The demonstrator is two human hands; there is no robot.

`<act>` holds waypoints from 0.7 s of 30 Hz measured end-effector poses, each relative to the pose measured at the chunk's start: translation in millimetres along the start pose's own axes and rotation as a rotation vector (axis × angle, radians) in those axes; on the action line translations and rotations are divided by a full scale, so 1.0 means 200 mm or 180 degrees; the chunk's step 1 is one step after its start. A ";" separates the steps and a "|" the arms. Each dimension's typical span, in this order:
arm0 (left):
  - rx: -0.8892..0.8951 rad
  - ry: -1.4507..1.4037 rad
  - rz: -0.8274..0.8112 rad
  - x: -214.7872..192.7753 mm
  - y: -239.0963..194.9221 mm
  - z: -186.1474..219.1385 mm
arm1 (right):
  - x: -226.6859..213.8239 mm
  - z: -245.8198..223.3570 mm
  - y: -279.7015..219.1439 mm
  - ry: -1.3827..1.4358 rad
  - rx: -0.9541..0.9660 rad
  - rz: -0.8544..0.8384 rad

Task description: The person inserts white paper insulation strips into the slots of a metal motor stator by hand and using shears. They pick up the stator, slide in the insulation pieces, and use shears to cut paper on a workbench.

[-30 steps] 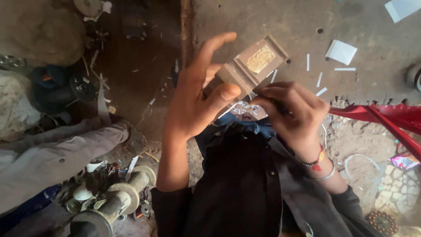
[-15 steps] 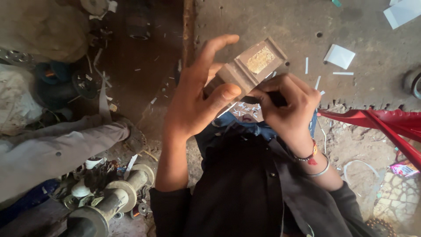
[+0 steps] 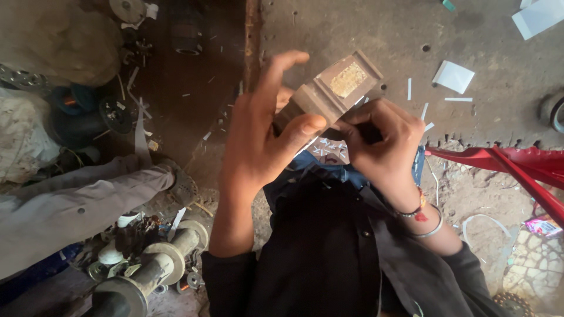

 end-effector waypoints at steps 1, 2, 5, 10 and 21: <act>0.0004 0.0062 0.0034 0.01 -0.01 -0.01 | -0.01 0.01 -0.01 0.0023 0.0015 -0.0060; 0.0047 0.0048 0.0168 0.03 -0.01 -0.01 | -0.03 0.03 -0.02 0.0344 -0.0037 -0.0078; 0.0330 0.0028 0.0613 0.09 -0.01 -0.03 | -0.05 0.07 -0.05 0.1584 -0.0092 0.0287; 0.1279 0.0083 0.1039 0.15 -0.05 -0.03 | -0.03 0.15 -0.09 0.3183 -0.0129 0.0925; 0.1992 0.1204 0.0844 0.25 -0.22 0.15 | 0.03 0.15 -0.19 0.3113 0.0174 0.0398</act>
Point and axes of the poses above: each hand's wrist, its own y-axis towards the middle knuckle, its own x-axis out of the palm, z = x × y, the point moved 1 cm from there along y, towards the middle knuckle, and after that the axes turned 13 degrees about y, right-handed, at the moved point
